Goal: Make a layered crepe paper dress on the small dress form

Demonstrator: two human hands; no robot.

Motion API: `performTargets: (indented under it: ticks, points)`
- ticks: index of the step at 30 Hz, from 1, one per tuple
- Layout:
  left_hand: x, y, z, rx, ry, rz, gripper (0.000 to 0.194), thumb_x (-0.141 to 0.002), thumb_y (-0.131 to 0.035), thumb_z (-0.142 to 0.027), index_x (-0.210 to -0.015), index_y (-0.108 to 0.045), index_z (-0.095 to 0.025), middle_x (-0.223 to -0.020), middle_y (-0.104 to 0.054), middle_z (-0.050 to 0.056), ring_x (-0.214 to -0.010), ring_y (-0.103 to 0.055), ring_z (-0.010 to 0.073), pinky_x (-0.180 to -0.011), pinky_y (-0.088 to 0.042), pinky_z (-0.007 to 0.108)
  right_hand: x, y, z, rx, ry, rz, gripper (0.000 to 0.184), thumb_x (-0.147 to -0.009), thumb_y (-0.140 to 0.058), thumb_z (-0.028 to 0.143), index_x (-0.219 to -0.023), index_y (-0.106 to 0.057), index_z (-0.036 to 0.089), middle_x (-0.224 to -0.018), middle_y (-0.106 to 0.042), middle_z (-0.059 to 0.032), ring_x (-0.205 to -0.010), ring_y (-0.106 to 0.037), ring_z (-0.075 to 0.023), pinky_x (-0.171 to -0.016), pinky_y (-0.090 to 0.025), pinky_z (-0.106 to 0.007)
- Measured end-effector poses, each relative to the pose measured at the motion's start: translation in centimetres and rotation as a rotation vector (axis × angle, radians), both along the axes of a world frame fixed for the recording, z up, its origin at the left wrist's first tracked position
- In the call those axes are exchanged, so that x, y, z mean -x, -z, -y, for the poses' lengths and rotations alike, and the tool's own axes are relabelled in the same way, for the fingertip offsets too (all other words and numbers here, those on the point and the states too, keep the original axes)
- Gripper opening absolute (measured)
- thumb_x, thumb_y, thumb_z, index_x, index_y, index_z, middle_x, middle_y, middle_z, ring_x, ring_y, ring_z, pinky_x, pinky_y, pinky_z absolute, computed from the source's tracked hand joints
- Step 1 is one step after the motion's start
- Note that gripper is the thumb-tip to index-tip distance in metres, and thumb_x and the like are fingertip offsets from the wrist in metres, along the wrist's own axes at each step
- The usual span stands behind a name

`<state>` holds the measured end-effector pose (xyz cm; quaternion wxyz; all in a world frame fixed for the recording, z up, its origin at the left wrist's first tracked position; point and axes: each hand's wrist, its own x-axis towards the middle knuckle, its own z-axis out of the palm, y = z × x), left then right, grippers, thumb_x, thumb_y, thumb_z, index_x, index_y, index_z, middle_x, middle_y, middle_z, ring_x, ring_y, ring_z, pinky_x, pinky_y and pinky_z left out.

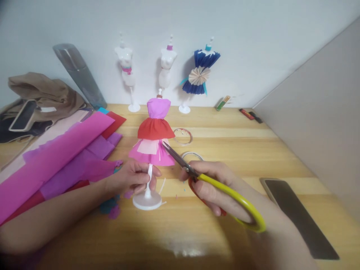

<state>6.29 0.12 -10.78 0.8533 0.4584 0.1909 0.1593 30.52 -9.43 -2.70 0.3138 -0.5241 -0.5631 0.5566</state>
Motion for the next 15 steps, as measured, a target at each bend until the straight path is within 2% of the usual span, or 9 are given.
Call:
performTargets:
  ticks: [3, 6, 10, 12, 15]
  points:
    - [0.0, 0.2, 0.0, -0.013, 0.004, -0.027, 0.045, -0.073, -0.077, -0.041, -0.104, -0.069, -0.01, -0.073, -0.068, 0.003, -0.038, -0.044, 0.0019, -0.037, -0.026, 0.017, -0.9, 0.4, 0.1, 0.018, -0.009, 0.049, 0.051, -0.083, -0.058, 0.069, -0.099, -0.066, 0.021, -0.061, -0.05, 0.0027, -0.039, -0.04, -0.0076, -0.038, -0.028, -0.023]
    - [-0.1, 0.4, 0.0, -0.051, 0.003, -0.066, 0.046, -0.073, -0.075, -0.04, -0.107, -0.068, -0.01, -0.074, -0.069, 0.003, -0.039, -0.044, 0.0019, -0.038, -0.027, 0.018, -1.3, 0.7, 0.3, -0.005, -0.01, 0.011, 0.055, -0.081, -0.057, 0.071, -0.103, -0.065, 0.021, -0.062, -0.051, 0.003, -0.039, -0.04, -0.007, -0.038, -0.03, -0.021]
    - [-0.3, 0.7, 0.1, -0.105, -0.033, -0.122, 0.041, -0.074, -0.072, -0.038, -0.105, -0.068, -0.011, -0.077, -0.07, 0.003, -0.041, -0.042, 0.0018, -0.04, -0.028, 0.018, -0.4, 0.7, 0.7, 0.121, -0.114, -0.059, 0.065, -0.075, -0.056, 0.079, -0.103, -0.064, 0.021, -0.065, -0.049, 0.0039, -0.037, -0.036, -0.0049, -0.037, -0.033, -0.02]
    - [-0.4, 0.7, 0.0, -0.154, -0.069, -0.125, 0.037, -0.075, -0.071, -0.038, -0.099, -0.069, -0.011, -0.069, -0.068, 0.001, -0.041, -0.041, 0.0029, -0.04, -0.029, 0.019, 0.4, 0.8, 0.8, 0.169, -0.117, -0.098, 0.066, -0.074, -0.056, 0.08, -0.1, -0.064, 0.02, -0.066, -0.048, 0.0041, -0.039, -0.036, -0.0054, -0.037, -0.032, -0.02]
    - [-0.5, 0.6, -0.1, -0.23, -0.11, -0.103, 0.028, -0.077, -0.068, -0.039, -0.083, -0.068, -0.012, -0.049, -0.054, -0.005, -0.039, -0.04, 0.0052, -0.041, -0.03, 0.019, 1.3, 1.6, 0.8, 0.18, -0.217, -0.221, 0.065, -0.075, -0.058, 0.078, -0.105, -0.062, 0.02, -0.071, -0.051, 0.0021, -0.044, -0.042, -0.0074, -0.041, -0.035, -0.021]
